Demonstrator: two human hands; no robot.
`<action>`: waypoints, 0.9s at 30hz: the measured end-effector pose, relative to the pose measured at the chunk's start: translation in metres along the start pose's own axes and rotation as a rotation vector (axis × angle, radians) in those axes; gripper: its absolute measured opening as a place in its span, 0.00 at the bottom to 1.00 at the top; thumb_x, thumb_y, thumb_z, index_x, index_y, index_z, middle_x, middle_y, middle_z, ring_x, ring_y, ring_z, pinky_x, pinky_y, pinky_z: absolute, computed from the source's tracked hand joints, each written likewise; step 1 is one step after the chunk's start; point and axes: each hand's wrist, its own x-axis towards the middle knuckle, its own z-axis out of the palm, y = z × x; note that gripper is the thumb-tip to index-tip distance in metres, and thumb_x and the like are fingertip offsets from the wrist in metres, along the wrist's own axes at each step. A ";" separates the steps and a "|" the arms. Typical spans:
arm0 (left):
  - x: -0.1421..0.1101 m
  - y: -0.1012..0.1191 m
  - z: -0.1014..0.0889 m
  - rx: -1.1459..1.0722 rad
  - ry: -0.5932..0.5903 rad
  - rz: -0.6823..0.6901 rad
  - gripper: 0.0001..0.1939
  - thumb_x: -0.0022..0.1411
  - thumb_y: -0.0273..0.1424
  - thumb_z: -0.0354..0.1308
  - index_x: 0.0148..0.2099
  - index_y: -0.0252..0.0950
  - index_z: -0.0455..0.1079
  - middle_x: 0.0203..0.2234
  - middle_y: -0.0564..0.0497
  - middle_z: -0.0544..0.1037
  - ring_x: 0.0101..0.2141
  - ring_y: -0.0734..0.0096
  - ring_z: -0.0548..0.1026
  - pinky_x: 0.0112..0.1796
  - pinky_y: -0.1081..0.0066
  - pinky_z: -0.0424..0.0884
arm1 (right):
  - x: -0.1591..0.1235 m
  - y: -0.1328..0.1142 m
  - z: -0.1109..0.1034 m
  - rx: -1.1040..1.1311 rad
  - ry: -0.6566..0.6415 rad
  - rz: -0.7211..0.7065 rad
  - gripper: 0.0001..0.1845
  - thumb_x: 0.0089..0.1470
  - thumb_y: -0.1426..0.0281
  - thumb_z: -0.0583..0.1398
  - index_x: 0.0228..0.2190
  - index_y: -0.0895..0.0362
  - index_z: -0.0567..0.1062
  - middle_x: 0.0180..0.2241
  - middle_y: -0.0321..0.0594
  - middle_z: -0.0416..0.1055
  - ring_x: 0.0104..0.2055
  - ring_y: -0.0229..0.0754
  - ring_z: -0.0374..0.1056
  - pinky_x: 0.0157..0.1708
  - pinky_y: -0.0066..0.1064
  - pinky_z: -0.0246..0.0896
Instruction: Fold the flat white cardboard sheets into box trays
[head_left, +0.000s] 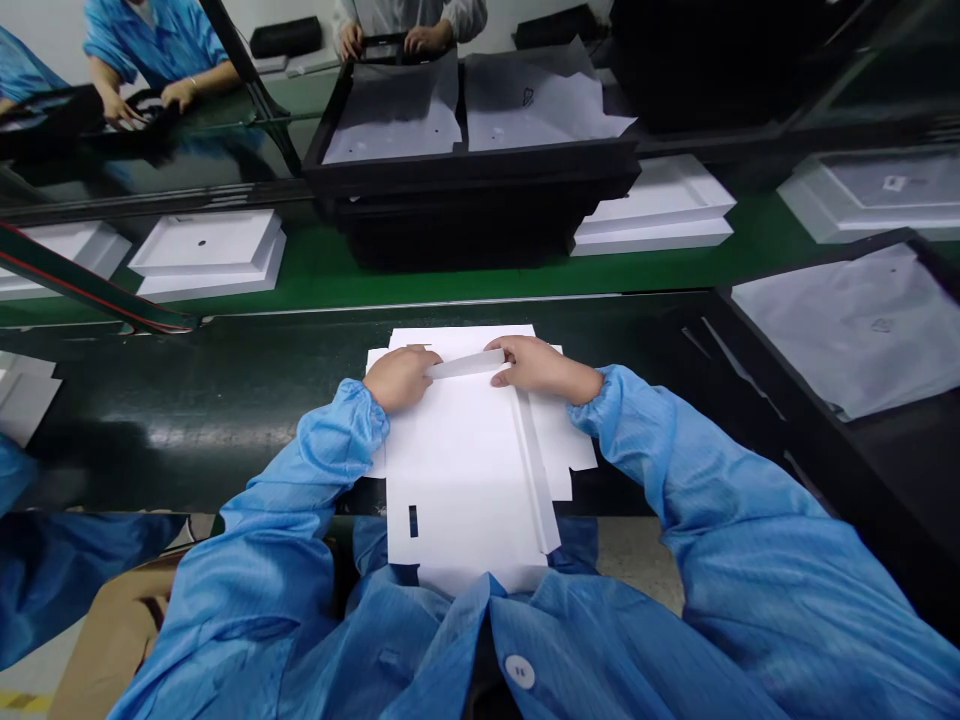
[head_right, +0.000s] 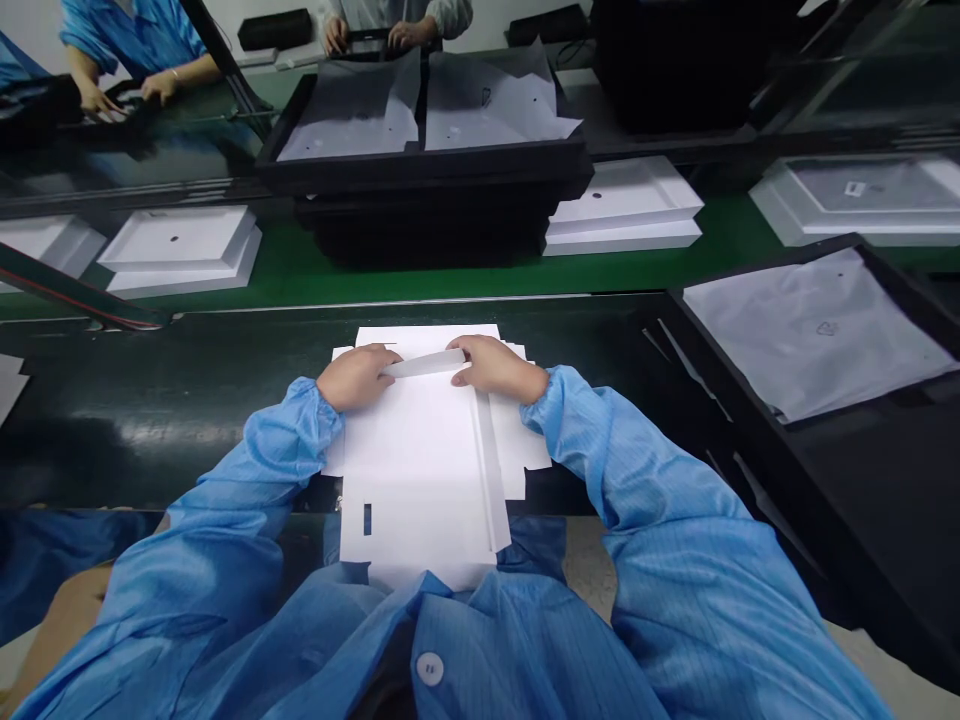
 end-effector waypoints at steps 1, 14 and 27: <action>0.002 -0.004 -0.002 -0.017 -0.023 -0.016 0.16 0.61 0.28 0.57 0.51 0.39 0.77 0.47 0.46 0.78 0.49 0.58 0.76 0.49 0.65 0.72 | 0.002 0.000 -0.002 0.016 -0.025 0.032 0.15 0.46 0.72 0.69 0.39 0.56 0.78 0.36 0.37 0.76 0.38 0.42 0.70 0.37 0.30 0.62; 0.013 -0.035 -0.023 -0.514 -0.231 -0.225 0.16 0.53 0.33 0.67 0.46 0.36 0.80 0.38 0.54 0.83 0.38 0.67 0.79 0.39 0.73 0.73 | 0.002 0.006 -0.007 0.394 -0.114 0.054 0.13 0.45 0.67 0.66 0.35 0.56 0.77 0.37 0.37 0.76 0.38 0.41 0.70 0.40 0.31 0.63; -0.041 0.021 0.023 0.218 0.057 0.126 0.12 0.67 0.29 0.53 0.45 0.34 0.77 0.42 0.42 0.78 0.45 0.56 0.75 0.46 0.59 0.69 | -0.041 -0.019 0.013 -0.639 -0.014 -0.401 0.18 0.64 0.60 0.59 0.39 0.63 0.79 0.45 0.53 0.73 0.49 0.54 0.65 0.52 0.42 0.57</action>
